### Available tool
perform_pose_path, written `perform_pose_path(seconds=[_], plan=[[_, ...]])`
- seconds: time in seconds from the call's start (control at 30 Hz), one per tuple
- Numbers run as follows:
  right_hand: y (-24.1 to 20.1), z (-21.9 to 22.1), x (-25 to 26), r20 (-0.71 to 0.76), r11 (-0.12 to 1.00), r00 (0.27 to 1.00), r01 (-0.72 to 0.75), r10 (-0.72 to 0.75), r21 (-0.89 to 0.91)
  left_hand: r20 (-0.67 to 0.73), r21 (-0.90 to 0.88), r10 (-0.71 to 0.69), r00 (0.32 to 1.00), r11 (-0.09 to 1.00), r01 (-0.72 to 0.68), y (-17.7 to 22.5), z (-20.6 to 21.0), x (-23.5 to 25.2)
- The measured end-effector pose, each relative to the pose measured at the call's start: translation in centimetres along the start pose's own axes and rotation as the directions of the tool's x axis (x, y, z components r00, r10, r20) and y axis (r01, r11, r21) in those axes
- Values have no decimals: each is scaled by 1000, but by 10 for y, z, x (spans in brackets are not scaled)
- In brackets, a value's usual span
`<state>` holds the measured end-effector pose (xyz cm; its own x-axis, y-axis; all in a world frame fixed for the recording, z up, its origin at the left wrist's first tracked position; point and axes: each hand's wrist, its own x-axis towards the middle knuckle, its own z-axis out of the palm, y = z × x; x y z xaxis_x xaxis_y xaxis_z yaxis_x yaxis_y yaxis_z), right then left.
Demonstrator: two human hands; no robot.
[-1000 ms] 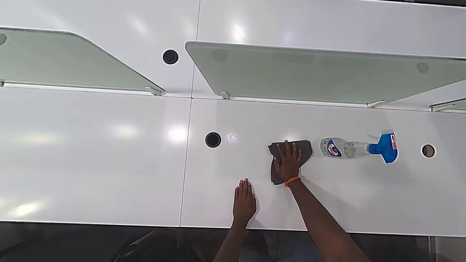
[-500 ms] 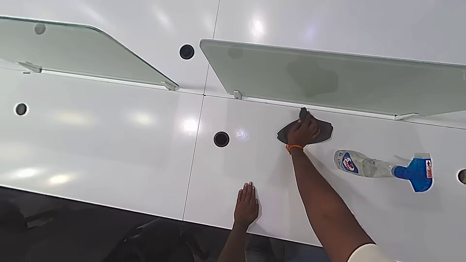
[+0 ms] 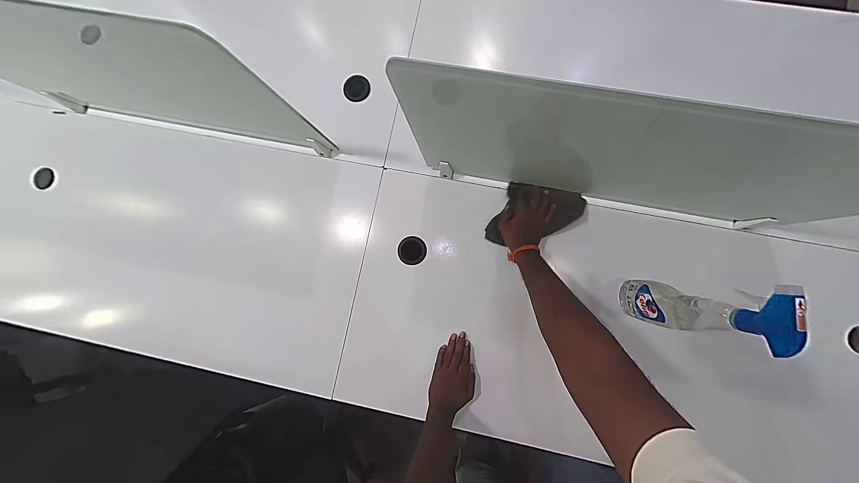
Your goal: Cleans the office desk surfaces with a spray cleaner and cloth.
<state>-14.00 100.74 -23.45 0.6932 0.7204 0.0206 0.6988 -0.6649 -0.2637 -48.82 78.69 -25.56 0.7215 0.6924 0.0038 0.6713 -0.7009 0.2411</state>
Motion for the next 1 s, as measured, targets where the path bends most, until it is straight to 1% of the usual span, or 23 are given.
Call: perform_pose_path(seconds=[0.03, 0.07, 0.1, 0.13, 0.2, 0.23, 0.27, 0.33, 0.37, 0.4, 0.5, 0.53, 0.57, 0.6, 0.63, 0.67, 0.73, 0.77, 0.8, 0.83, 0.9, 0.93, 1.0], plan=[[6, -4, -9, 26, 989, 989, 144, -145, 45, -8, -4, 1, 1000, 1000, -2, 0, 1, 2], [13, -8, -21, 50, 959, 961, 266, -272, 94, -13, -4, 1, 1000, 1000, -2, 0, 2, 3], [20, -12, -33, 61, 926, 932, 344, -356, 153, -19, -2, 4, 1000, 1000, -4, -1, 2, 3], [28, -13, -42, 61, 897, 910, 389, -409, 208, -18, 2, 6, 1000, 1000, -6, -2, 3, 4], [44, -19, -64, 106, 852, 876, 419, -470, 314, -4, 6, 3, 1000, 1000, -3, -3, 3, 2], [53, -27, -76, 163, 832, 852, 418, -498, 365, 1, 5, 1, 1000, 1000, -1, -3, 2, 0], [64, -37, -87, 243, 817, 813, 412, -530, 403, 0, 1, 0, 1000, 1000, 0, -2, 3, 1], [86, -62, -108, 414, 803, 697, 428, -585, 414, 6, -1, -3, 1000, 1000, 3, -3, 3, 2], [96, -77, -120, 433, 793, 668, 457, -605, 404, 6, -3, -5, 1000, 1000, 5, -3, 3, 2], [106, -93, -135, 386, 778, 680, 488, -623, 396, 6, -5, -8, 1000, 1000, 8, -3, 3, 1], [129, -149, -177, 103, 770, 783, 563, -613, 302, -9, -23, -11, 1000, 1000, 11, -3, 2, 4], [135, -160, -193, 12, 770, 797, 578, -603, 271, -7, -32, -13, 1000, 999, 12, -2, 2, 2], [141, -165, -209, -47, 769, 799, 591, -600, 244, -5, -40, -13, 1000, 999, 13, -2, 1, 0], [146, -164, -224, -55, 764, 791, 604, -609, 227, -5, -46, -15, 1000, 999, 14, -2, 2, 1], [151, -157, -240, -9, 755, 775, 619, -633, 217, -3, -49, -16, 1000, 999, 16, -2, 2, 2], [155, -149, -256, 110, 743, 740, 635, -664, 211, 0, -48, -19, 1000, 999, 19, -2, 1, 3], [156, -138, -276, 419, 732, 616, 645, -667, 218, 1, -45, -22, 1000, 999, 22, -2, 1, 4], [156, -136, -283, 491, 746, 586, 623, -644, 234, 1, -47, -20, 1000, 999, 20, -2, 1, 3], [157, -135, -286, 477, 772, 618, 579, -625, 261, 2, -50, -20, 1000, 999, 20, -2, 2, 2], [157, -132, -286, 413, 802, 688, 526, -597, 282, 4, -55, -24, 1000, 998, 24, -2, 2, 3], [154, -125, -283, 294, 866, 823, 408, -486, 287, 19, -67, -27, 999, 997, 29, -1, 2, 0], [151, -117, -279, 254, 892, 864, 372, -434, 257, 18, -67, -28, 999, 997, 29, -1, 2, 1], [142, -95, -272, 256, 928, 892, 353, -373, 123, 13, -60, -29, 999, 998, 30, -2, 2, 3]])
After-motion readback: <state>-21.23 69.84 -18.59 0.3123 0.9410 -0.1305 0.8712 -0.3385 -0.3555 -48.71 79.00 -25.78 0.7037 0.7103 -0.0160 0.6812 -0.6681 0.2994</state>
